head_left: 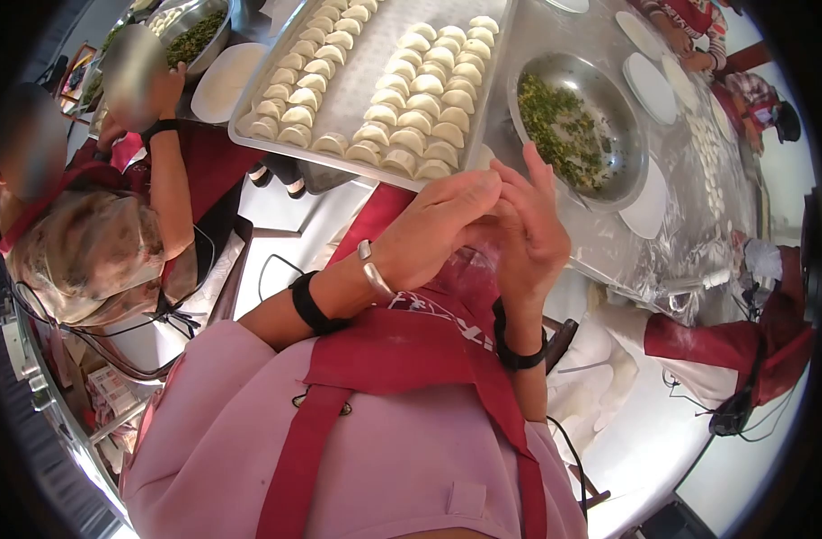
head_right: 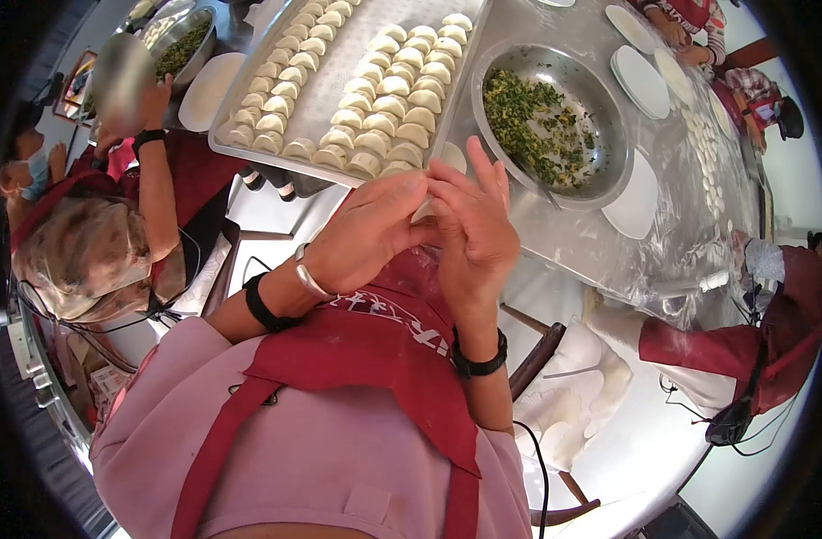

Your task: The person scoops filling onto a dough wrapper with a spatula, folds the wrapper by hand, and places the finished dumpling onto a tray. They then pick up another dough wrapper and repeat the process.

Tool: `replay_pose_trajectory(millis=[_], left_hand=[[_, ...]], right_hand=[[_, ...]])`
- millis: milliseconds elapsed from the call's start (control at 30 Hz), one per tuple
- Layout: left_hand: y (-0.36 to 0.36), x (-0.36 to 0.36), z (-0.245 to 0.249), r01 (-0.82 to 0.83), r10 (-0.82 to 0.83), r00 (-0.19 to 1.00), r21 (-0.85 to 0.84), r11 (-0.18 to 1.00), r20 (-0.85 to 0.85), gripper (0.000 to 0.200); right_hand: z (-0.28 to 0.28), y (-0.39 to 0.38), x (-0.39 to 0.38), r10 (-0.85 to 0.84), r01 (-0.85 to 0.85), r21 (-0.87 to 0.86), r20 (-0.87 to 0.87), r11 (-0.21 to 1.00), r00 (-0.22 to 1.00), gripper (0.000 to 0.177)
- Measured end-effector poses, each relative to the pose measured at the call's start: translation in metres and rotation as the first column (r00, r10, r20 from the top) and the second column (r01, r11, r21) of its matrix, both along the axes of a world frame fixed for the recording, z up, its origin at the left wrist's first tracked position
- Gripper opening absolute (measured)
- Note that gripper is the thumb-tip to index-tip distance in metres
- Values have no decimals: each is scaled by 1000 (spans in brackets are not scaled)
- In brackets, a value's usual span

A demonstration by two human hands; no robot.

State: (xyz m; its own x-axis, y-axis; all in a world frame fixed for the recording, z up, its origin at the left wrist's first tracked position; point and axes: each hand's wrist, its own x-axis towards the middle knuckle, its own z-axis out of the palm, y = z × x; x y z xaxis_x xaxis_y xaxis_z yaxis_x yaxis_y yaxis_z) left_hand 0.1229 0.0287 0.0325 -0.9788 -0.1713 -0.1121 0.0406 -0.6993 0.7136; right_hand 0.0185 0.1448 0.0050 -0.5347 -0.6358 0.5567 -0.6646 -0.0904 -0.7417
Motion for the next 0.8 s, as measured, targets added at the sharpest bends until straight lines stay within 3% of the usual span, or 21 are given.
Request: replay_pose_trajectory(millis=[100,167,200,233,267,300,400,500,533,567,633,700,767,800], left_hand=[[-4,-6,-7,-25,27,999,104,994,-24,39],[-8,-4,-3,-46,49,999,-229,972,10,39],[-8,-4,-3,-36,39,999,-165,986,18,39],[-8,-4,-3,-27,30,999,-101,995,27,39],[-7,-7,-4,-4,1,1000,194,981,19,40],[-6,-10,-6,16,-20,1000,469,883,2,40],[-7,-14,-9,-54,69,998,516,855,-10,38],[-27,-6,-25,-53,37,997,280,959,62,34],[-38,-6,-32,-99,99,995,-62,993,-9,32],[-48,-5,-33,-190,176,982,-390,901,-70,31],[-84,4,-25,-183,219,975,-400,898,47,30],[-131,8,-44,-234,359,931,-644,728,68,33],[-164,14,-37,-65,478,870,-931,358,123,32],[-178,13,-42,-26,487,866,-962,273,115,32]], right_hand=[[5,-7,1,-38,39,57,-4,998,999,29],[12,-9,8,-109,106,43,65,993,992,32],[14,-9,10,-144,141,38,101,989,984,33],[10,-9,9,-142,142,66,-10,988,990,34],[2,-7,4,-133,144,91,-121,985,984,36],[-3,-7,-1,-116,145,114,-229,983,966,37],[-9,-19,3,-119,156,88,-330,984,936,35],[5,-19,12,-84,106,140,-157,985,984,34],[8,-16,12,-90,112,141,-154,984,984,33],[10,-12,11,-102,124,143,-155,982,983,32],[8,-3,8,-138,153,149,-111,977,984,31],[5,7,7,-185,186,159,-19,970,982,30],[7,9,9,-234,231,150,5,961,972,26],[6,12,9,-243,237,164,15,958,970,25]])
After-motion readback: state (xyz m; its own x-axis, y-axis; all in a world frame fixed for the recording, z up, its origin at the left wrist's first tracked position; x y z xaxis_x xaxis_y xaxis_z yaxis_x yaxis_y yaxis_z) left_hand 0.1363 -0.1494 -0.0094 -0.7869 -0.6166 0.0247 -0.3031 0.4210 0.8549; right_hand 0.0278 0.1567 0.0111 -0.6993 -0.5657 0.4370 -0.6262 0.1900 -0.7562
